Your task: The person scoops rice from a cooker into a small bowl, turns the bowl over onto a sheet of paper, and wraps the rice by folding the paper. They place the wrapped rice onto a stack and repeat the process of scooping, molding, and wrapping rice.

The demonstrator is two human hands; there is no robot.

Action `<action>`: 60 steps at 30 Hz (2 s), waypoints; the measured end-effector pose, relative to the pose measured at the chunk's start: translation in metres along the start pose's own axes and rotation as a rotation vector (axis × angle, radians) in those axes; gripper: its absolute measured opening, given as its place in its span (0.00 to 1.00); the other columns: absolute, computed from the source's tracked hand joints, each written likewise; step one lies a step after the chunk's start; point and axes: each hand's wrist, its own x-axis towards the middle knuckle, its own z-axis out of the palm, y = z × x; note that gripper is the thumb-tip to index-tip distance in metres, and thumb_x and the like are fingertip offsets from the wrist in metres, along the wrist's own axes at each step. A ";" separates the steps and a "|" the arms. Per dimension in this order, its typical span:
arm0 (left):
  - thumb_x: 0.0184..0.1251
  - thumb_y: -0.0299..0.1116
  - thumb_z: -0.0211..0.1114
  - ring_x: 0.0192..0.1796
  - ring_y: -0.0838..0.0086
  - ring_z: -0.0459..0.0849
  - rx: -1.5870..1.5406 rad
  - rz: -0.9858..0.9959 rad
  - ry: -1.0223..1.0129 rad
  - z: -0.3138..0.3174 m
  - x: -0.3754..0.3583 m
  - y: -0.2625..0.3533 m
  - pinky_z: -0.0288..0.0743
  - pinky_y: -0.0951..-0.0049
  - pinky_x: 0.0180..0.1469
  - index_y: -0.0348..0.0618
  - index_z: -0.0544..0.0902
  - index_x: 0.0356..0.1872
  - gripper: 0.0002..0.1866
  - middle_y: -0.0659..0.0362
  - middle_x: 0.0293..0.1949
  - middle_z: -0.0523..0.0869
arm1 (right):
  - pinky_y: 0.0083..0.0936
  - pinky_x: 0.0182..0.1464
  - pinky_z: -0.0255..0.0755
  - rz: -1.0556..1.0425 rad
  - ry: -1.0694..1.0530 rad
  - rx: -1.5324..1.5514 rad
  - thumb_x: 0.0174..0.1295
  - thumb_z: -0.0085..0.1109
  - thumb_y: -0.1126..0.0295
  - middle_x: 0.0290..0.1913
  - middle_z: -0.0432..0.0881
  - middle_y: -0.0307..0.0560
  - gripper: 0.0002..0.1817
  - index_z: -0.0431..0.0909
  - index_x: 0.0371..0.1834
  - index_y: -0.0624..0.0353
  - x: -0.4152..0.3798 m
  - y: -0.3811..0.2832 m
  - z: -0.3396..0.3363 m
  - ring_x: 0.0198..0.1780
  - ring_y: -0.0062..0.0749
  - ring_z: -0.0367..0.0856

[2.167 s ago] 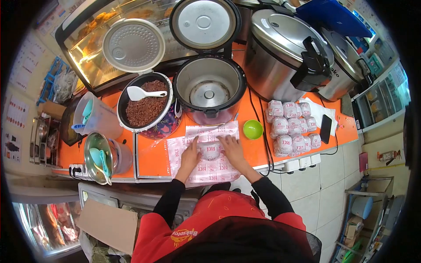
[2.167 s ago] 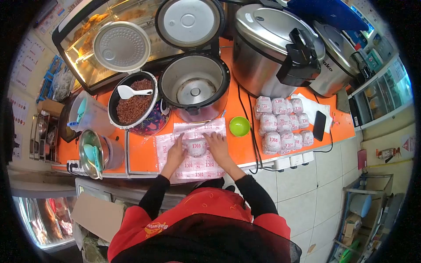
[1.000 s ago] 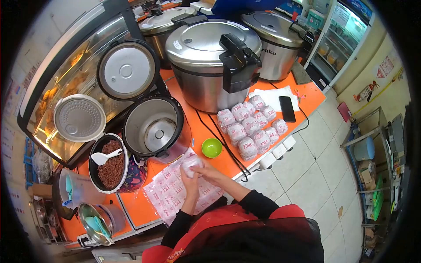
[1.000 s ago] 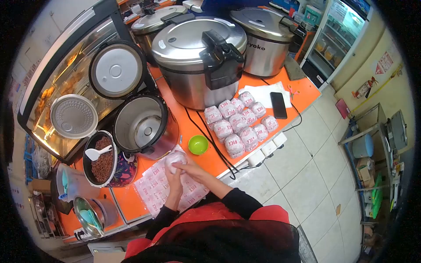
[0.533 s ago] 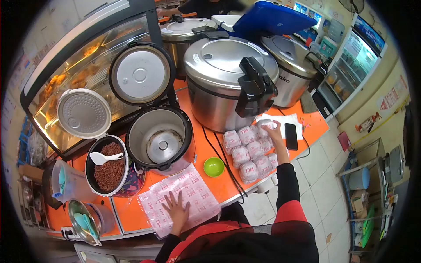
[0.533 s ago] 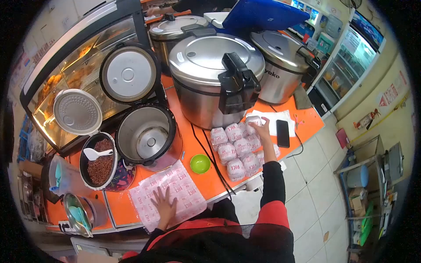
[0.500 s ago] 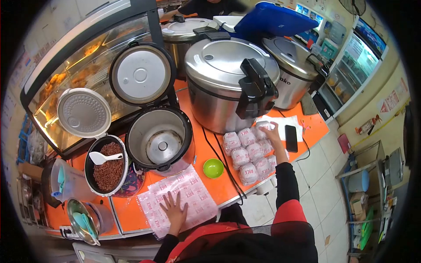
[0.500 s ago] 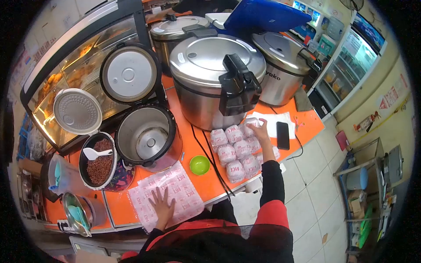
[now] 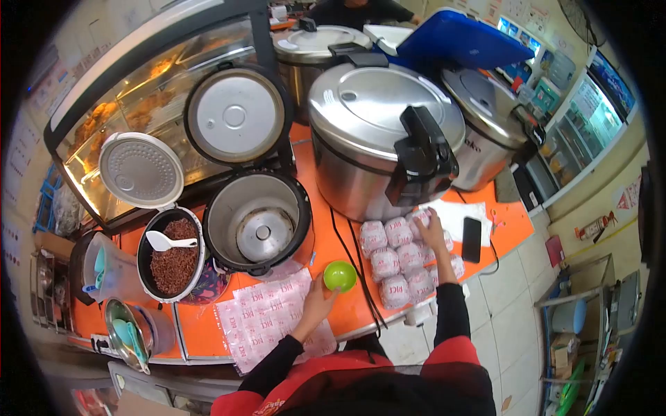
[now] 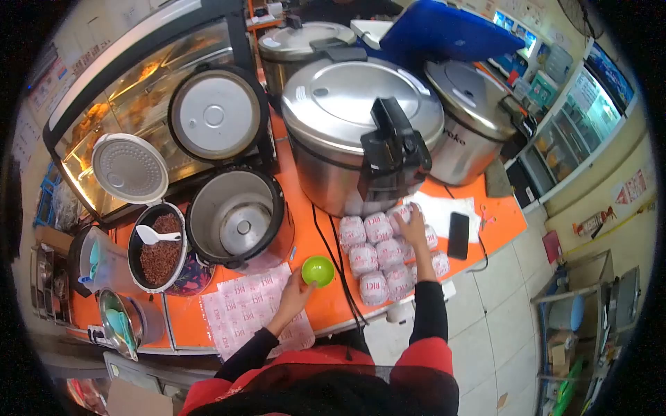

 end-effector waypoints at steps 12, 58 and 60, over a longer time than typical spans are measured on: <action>0.64 0.41 0.43 0.35 0.73 0.80 -1.099 -0.431 -0.238 -0.045 -0.020 -0.038 0.74 0.73 0.28 0.47 0.67 0.62 0.25 0.57 0.46 0.79 | 0.40 0.58 0.58 -0.702 0.646 0.256 0.56 0.47 0.78 0.40 0.70 0.49 0.06 0.68 0.37 0.61 -0.092 -0.229 -0.037 0.52 0.46 0.67; 0.63 0.59 0.41 0.56 0.47 0.73 -1.874 0.101 0.571 -0.264 -0.142 -0.047 0.78 0.53 0.46 0.41 0.61 0.63 0.36 0.43 0.60 0.67 | 0.37 0.29 0.72 -1.725 -0.711 -0.481 0.54 0.57 0.58 0.21 0.80 0.47 0.12 0.77 0.31 0.54 -0.080 -0.578 0.271 0.26 0.43 0.81; 0.63 0.59 0.41 0.57 0.47 0.73 -1.828 0.092 0.578 -0.259 -0.145 -0.057 0.77 0.52 0.48 0.40 0.61 0.63 0.36 0.43 0.61 0.67 | 0.39 0.33 0.74 -1.640 -0.669 -0.496 0.51 0.59 0.55 0.23 0.81 0.50 0.14 0.80 0.29 0.54 -0.079 -0.611 0.263 0.29 0.44 0.82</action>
